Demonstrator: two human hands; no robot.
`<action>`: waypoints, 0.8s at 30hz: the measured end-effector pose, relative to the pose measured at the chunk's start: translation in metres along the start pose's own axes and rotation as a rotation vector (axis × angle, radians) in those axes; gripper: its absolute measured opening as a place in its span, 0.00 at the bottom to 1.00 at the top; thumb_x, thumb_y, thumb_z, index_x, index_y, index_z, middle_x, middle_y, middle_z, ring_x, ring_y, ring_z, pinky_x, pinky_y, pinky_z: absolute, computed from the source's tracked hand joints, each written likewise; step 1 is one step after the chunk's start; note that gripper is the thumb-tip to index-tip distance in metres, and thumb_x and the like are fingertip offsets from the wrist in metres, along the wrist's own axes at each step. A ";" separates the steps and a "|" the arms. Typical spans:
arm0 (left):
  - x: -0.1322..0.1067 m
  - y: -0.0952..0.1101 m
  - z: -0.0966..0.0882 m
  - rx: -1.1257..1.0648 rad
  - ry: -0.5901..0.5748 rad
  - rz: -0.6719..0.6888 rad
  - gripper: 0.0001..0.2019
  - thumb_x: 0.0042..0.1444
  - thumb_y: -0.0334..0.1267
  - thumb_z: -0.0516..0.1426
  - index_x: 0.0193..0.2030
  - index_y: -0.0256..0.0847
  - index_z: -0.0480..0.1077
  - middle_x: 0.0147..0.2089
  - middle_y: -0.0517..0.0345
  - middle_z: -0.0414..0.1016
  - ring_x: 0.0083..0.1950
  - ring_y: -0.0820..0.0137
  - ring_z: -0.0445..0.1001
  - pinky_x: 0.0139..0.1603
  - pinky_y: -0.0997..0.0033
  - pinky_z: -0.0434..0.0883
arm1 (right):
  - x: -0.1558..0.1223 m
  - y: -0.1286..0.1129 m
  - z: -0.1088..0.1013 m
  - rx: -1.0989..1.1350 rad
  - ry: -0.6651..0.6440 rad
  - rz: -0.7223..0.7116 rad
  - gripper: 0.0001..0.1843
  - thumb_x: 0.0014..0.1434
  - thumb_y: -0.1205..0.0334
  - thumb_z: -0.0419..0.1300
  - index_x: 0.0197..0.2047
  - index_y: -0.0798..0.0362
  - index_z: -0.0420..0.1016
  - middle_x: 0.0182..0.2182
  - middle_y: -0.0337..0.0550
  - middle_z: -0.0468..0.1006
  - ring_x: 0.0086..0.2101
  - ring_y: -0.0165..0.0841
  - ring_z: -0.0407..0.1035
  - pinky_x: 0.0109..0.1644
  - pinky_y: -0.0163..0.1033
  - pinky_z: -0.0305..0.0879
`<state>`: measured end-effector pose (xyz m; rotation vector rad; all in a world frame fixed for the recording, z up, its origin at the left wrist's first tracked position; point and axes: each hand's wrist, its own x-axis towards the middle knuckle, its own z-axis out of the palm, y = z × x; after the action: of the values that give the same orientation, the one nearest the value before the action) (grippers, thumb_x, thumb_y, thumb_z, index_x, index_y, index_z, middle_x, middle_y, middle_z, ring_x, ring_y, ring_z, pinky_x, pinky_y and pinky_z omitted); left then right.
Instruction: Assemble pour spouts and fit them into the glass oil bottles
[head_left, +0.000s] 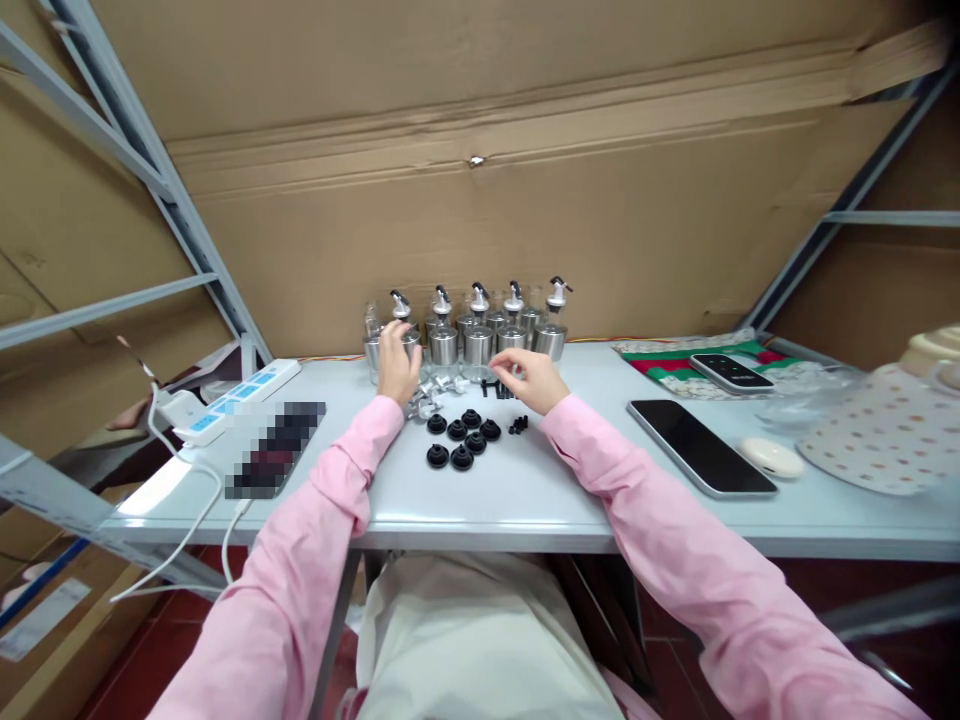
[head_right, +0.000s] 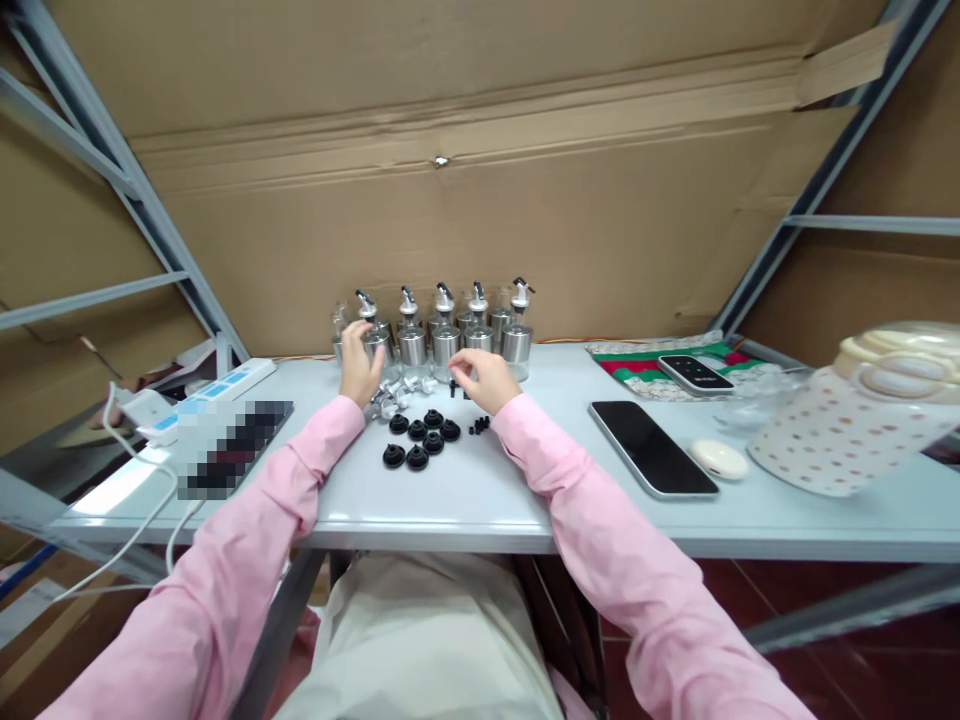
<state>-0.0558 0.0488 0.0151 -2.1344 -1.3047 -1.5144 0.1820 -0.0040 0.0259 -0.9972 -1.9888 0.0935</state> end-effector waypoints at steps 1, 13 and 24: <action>-0.007 0.008 -0.004 0.025 -0.123 0.085 0.15 0.58 0.35 0.50 0.52 0.38 0.59 0.57 0.45 0.61 0.60 0.63 0.58 0.60 0.59 0.57 | -0.001 0.002 0.003 -0.024 -0.076 -0.016 0.06 0.52 0.66 0.55 0.30 0.54 0.74 0.25 0.42 0.75 0.28 0.30 0.68 0.33 0.34 0.61; -0.027 0.035 -0.004 0.166 -0.705 0.120 0.15 0.58 0.36 0.50 0.52 0.42 0.62 0.57 0.51 0.67 0.62 0.61 0.57 0.58 0.50 0.53 | -0.004 0.015 0.019 -0.143 -0.301 0.003 0.09 0.53 0.67 0.56 0.33 0.56 0.77 0.29 0.45 0.78 0.28 0.30 0.69 0.36 0.35 0.63; -0.030 0.026 0.009 0.155 -0.833 0.053 0.13 0.59 0.33 0.47 0.46 0.45 0.70 0.60 0.55 0.64 0.65 0.60 0.53 0.60 0.45 0.50 | -0.003 0.012 0.018 -0.161 -0.323 0.017 0.09 0.54 0.66 0.55 0.34 0.56 0.77 0.30 0.46 0.79 0.29 0.31 0.70 0.37 0.36 0.64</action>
<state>-0.0329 0.0230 -0.0068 -2.7633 -1.4828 -0.4422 0.1770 0.0076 0.0073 -1.1609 -2.3103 0.1108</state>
